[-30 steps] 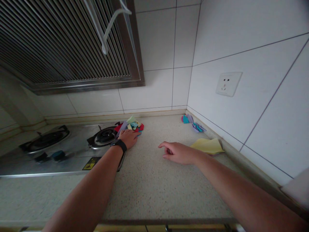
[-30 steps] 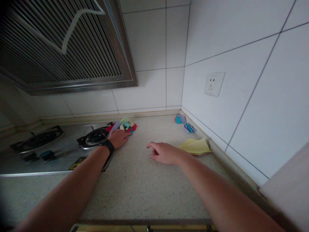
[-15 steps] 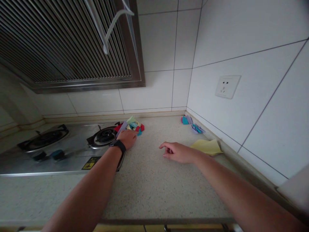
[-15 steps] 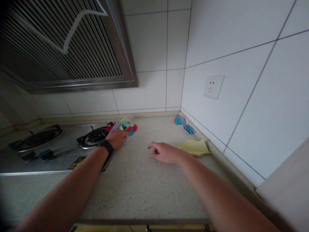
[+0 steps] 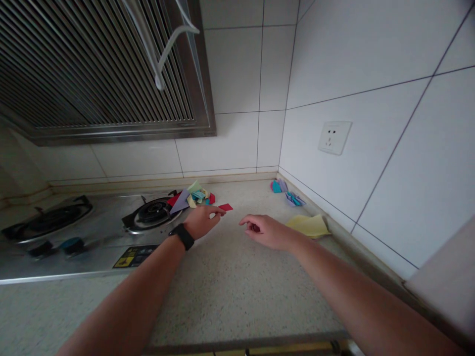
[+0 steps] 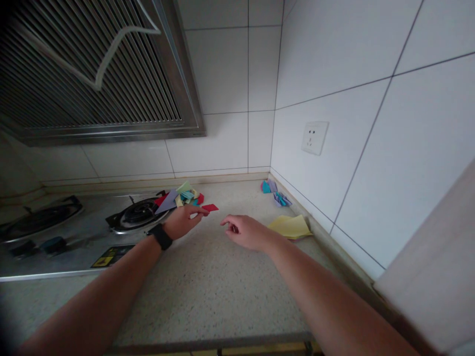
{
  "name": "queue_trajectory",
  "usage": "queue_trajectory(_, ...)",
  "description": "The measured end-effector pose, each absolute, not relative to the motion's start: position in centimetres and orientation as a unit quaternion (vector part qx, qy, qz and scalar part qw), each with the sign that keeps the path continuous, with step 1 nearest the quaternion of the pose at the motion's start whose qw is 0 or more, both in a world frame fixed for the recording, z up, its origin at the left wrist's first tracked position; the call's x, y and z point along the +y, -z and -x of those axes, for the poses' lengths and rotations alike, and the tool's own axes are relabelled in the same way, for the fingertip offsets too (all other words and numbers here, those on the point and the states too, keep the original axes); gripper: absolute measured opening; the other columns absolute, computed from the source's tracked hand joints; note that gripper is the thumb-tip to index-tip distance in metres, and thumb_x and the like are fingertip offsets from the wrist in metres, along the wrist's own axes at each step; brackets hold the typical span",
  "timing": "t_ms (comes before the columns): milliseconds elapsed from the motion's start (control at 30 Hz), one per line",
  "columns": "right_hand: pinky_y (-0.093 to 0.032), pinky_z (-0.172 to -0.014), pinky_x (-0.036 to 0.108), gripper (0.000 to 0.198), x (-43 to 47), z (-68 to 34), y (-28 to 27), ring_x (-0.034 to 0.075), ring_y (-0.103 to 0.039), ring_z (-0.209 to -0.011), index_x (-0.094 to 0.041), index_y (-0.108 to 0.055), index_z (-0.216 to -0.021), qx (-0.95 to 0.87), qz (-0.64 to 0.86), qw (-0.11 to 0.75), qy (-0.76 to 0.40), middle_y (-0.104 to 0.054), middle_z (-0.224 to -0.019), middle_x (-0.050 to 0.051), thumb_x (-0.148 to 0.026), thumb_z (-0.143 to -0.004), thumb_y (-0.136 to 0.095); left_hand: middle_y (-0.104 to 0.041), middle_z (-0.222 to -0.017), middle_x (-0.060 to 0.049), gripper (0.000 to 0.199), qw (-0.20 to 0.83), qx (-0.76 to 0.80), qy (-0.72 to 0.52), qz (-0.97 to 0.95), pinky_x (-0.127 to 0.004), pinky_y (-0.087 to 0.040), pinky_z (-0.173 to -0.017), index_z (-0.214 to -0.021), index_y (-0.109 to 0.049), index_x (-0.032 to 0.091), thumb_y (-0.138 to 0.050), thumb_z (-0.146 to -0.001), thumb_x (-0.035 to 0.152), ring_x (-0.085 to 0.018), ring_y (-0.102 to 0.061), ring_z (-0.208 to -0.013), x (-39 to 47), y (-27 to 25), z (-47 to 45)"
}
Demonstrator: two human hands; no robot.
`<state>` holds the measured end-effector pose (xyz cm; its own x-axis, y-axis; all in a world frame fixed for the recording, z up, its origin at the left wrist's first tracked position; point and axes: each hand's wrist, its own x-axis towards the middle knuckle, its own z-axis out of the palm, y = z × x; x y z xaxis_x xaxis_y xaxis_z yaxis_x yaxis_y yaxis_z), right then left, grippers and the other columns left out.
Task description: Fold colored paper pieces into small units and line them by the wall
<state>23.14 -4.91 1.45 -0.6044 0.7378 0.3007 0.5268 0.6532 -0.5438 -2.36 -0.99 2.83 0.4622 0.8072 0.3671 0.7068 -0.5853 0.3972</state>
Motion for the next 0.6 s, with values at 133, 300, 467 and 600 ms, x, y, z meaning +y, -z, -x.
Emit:
queue_trajectory(133, -0.044, -0.079, 0.030, 0.032, -4.9, -23.2, -2.1, 0.016, -0.055, -0.086, -0.020, -0.056, -0.115, -0.855, 0.356, 0.359, -0.116, -0.061, -0.100, 0.007, -0.018, -0.083, -0.060, -0.074, -0.093, -0.004, 0.036, 0.279, 0.349, -0.288, -0.847, -0.027, -0.048, -0.080, -0.091, -0.073, 0.016, -0.041, -0.093, 0.033, -0.017, -0.066, -0.088, -2.9, -3.5, 0.6)
queue_trajectory(300, -0.045, -0.080, 0.030, 0.029, -4.9, -23.3, -2.2, 0.016, -0.057, -0.087, -0.020, -0.059, -0.110, -0.859, 0.344, 0.356, -0.131, -0.062, -0.102, 0.007, -0.019, -0.081, -0.064, -0.074, -0.087, -0.005, 0.036, 0.278, 0.307, -0.295, -0.861, -0.027, -0.047, -0.079, -0.085, -0.073, 0.015, -0.044, -0.094, 0.034, -0.016, -0.066, -0.082, -3.9, -3.2, -0.3)
queue_trajectory(467, -0.045, -0.072, 0.027, 0.021, -5.1, -23.2, -2.2, 0.014, -0.060, -0.078, -0.020, -0.060, -0.104, -0.847, 0.351, 0.332, -0.222, -0.067, -0.088, 0.003, -0.022, -0.083, -0.063, -0.072, -0.084, -0.005, 0.037, 0.240, 0.298, -0.311, -0.870, -0.026, -0.046, -0.076, -0.082, -0.073, 0.015, -0.044, -0.095, 0.035, -0.015, -0.064, -0.079, -4.2, -3.2, -0.6)
queue_trajectory(600, -0.044, -0.072, 0.026, 0.020, -5.1, -23.1, -2.3, 0.014, -0.061, -0.079, -0.020, -0.058, -0.103, -0.827, 0.353, 0.376, -0.222, -0.067, -0.089, 0.002, -0.021, -0.083, -0.062, -0.070, -0.083, -0.006, 0.030, 0.241, 0.286, -0.357, -0.856, -0.027, -0.046, -0.074, -0.084, -0.066, 0.014, -0.046, -0.094, 0.035, -0.015, -0.062, -0.078, -4.2, -3.1, -0.7)
